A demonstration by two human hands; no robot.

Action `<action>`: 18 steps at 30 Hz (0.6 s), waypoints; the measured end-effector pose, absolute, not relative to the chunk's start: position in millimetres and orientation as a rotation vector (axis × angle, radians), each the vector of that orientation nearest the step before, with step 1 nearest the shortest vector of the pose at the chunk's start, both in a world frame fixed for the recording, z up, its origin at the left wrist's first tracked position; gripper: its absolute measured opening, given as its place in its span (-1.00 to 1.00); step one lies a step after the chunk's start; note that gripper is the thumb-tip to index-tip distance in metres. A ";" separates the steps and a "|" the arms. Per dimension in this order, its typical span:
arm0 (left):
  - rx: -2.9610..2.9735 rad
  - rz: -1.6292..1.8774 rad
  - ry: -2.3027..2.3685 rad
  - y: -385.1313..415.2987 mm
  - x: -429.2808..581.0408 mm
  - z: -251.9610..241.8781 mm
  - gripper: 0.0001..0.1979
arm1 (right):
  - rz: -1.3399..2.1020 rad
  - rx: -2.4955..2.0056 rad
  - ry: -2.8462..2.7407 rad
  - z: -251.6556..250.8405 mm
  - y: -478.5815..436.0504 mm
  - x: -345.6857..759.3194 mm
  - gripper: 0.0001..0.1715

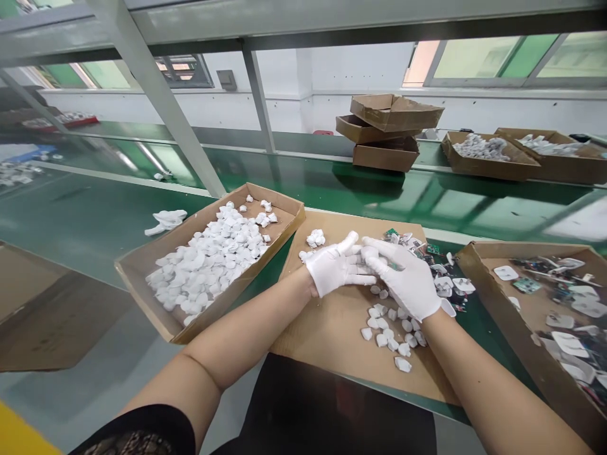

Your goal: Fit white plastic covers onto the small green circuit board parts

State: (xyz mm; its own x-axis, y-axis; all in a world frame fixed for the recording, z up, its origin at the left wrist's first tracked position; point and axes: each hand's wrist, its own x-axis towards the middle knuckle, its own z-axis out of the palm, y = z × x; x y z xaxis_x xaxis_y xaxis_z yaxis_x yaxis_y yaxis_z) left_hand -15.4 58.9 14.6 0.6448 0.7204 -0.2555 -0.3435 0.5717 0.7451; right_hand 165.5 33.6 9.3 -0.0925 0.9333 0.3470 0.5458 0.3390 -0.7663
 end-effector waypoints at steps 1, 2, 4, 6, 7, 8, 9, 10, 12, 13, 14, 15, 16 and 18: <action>0.698 0.673 0.525 58.7 -16.5 13.9 -0.58 | 0.631 -1.338 -1.719 11.8 32.9 167.6 -0.60; 0.696 0.694 0.488 58.5 -17.4 12.9 -0.64 | 0.692 -1.329 -1.706 14.2 32.6 169.9 -0.59; 0.727 0.744 0.485 58.1 -18.3 11.1 -0.73 | 0.859 -1.252 -1.698 18.3 32.8 175.0 -0.52; 0.747 0.724 0.500 57.6 -17.7 10.3 -0.73 | 1.018 -1.170 -1.656 20.7 33.6 179.4 -0.40; 0.750 0.701 0.500 57.3 -16.9 10.4 -0.71 | 1.049 -1.149 -1.641 21.2 33.9 180.9 -0.35; 0.749 0.685 0.503 56.9 -15.9 10.6 -0.69 | 1.036 -1.145 -1.645 21.4 34.0 182.0 -0.33; 0.747 0.673 0.512 56.4 -14.6 10.8 -0.67 | 0.990 -1.160 -1.665 21.5 33.8 182.4 -0.37; 0.743 0.663 0.524 55.9 -13.4 11.0 -0.65 | 0.935 -1.189 -1.690 21.4 33.2 182.2 -0.45; 0.737 0.651 0.557 54.7 -11.2 10.8 -0.60 | 0.833 -1.247 -1.707 21.2 31.4 180.5 -0.59; 0.734 0.651 0.571 54.2 -10.5 10.4 -0.59 | 0.791 -1.265 -1.705 20.8 30.3 179.0 -0.63; 0.731 0.656 0.577 53.9 -10.2 9.9 -0.57 | 0.741 -1.271 -1.712 20.1 29.3 177.3 -0.64; 0.730 0.664 0.575 53.9 -10.2 9.4 -0.56 | 0.672 -1.272 -1.729 19.0 28.6 175.5 -0.65; 0.731 0.673 0.567 54.2 -10.4 8.9 -0.56 | 0.584 -1.267 -1.758 17.4 28.3 173.7 -0.64; 0.742 0.697 0.541 55.4 -11.1 8.0 -0.55 | 0.386 -1.212 -1.877 13.0 29.3 169.9 -0.56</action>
